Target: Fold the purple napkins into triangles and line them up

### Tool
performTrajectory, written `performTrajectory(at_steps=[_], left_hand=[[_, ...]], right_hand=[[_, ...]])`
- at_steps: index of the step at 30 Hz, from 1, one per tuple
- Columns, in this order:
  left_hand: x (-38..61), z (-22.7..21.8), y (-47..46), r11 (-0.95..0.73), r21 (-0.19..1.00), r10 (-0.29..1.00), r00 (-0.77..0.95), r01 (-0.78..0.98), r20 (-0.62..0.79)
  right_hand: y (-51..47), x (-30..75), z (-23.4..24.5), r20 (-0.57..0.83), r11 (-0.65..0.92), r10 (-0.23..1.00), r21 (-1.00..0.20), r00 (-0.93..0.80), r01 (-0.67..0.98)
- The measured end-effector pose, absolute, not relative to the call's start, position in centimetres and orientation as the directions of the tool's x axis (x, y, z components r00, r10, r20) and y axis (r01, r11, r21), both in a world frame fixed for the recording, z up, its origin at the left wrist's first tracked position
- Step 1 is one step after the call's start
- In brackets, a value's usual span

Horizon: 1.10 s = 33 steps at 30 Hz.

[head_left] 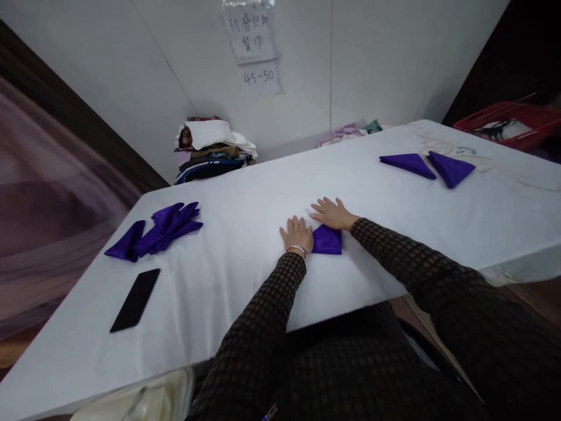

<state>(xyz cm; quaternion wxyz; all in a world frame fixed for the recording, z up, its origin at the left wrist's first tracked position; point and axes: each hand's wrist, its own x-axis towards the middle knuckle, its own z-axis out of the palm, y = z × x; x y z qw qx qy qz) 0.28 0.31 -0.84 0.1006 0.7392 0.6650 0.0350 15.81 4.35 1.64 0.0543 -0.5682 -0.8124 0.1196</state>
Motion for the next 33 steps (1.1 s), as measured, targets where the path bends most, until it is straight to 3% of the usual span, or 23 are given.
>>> performTrajectory(at_steps=[4,9,14,33], left_hand=[[0.2,-0.6,0.3,-0.116,0.159,0.985,0.134,0.981,-0.108],[0.1,-0.7,0.5,-0.099,0.149,0.983,0.120,0.984,-0.136],[0.0,-1.1,0.4,-0.097,0.175,0.989,0.115,0.980,-0.092],[-0.1,-1.2,0.4,-0.106,0.179,0.990,0.120,0.978,-0.068]], right_hand=[[3.6,12.7,1.5,0.053,0.435,0.899,-0.232,-0.435,0.870],[3.5,12.8,-1.0,0.012,0.469,0.875,-0.266,-0.483,0.842],[4.8,15.7,-2.0,0.025,0.492,0.867,-0.191,-0.497,0.849],[7.8,19.1,-2.0,-0.019,0.311,0.947,-0.194,-0.320,0.931]])
